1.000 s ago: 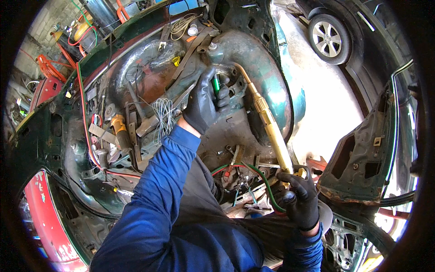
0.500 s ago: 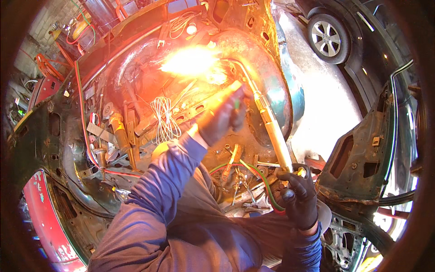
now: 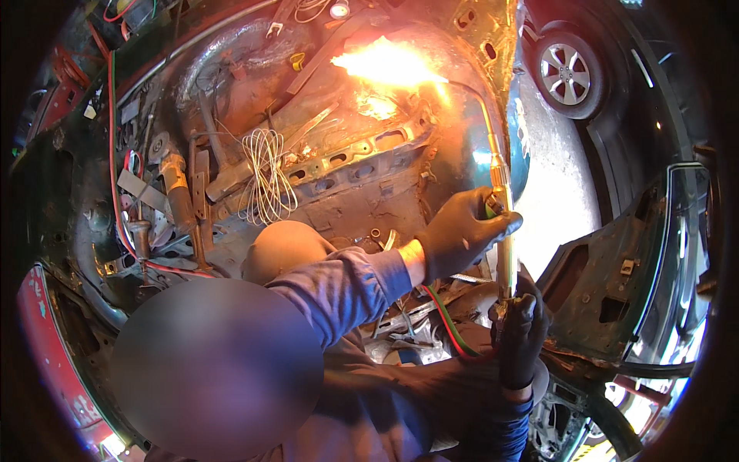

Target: The person uses a welding torch to heat and weld a section of a car's undercarriage frame. They then use a wrench to tighten bolts and pliers to remove a small metal piece from the welded area.

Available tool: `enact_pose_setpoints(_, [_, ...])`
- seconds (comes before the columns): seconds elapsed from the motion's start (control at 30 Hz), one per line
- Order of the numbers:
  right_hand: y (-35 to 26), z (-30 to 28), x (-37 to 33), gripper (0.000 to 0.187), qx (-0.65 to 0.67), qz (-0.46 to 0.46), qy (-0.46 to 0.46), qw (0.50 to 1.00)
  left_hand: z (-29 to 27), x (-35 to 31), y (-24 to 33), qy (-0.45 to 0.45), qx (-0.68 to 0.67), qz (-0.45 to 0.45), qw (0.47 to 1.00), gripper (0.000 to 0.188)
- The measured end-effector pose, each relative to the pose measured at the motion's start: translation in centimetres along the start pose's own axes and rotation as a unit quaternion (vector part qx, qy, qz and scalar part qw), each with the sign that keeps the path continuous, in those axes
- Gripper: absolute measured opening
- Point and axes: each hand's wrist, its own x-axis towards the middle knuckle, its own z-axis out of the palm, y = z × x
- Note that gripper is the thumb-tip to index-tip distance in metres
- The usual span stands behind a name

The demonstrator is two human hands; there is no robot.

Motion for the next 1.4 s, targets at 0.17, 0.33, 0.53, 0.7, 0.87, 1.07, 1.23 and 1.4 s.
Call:
enact_pose_setpoints(0.17, [1.6, 2.3, 3.4, 0.027, -0.304, -0.259, 0.051, 0.915, -1.7, 1.4, -2.7, 0.034, 0.044, 0.029, 0.998, 0.032])
enact_pose_setpoints(0.33, [-2.1, 3.8, 5.3, 0.029, -0.171, -0.088, 0.012, 0.981, -4.1, 3.3, -2.1, 0.048, 0.025, 0.058, 0.997, 0.029])
enact_pose_setpoints(0.53, [-3.4, 3.7, 8.8, 0.069, -0.05, -0.03, -0.038, 0.998, -6.7, 5.9, -1.5, 0.098, -0.017, 0.064, 0.993, 0.033])
enact_pose_setpoints(0.7, [-3.5, 4.1, 9.4, 0.079, -0.009, 0.06, 0.007, 0.998, -7.6, 4.3, 0.6, 0.102, 0.044, 0.002, 0.994, 0.038])
enact_pose_setpoints(0.87, [-1.2, 2.3, 9.1, 0.077, -0.015, 0.025, 0.07, 0.997, -5.9, 2.0, -0.2, 0.029, 0.244, 0.166, 0.955, 0.041])
enact_pose_setpoints(1.07, [-1.9, 2.2, 9.7, 0.076, 0.055, 0.056, 0.038, 0.996, -3.7, 0.8, -2.4, -0.16, 0.322, 0.268, 0.894, 0.039])
enact_pose_setpoints(1.23, [-1.1, 2.0, 9.1, 0.074, 0.048, 0.09, 0.049, 0.994, -3.2, 0.9, -3.2, -0.166, 0.342, 0.287, 0.879, 0.044])
enact_pose_setpoints(1.4, [-0.9, 2.2, 8.7, 0.075, 0.069, 0.073, 0.057, 0.993, -2.9, 0.7, -3.0, -0.18, 0.358, 0.278, 0.873, 0.047])
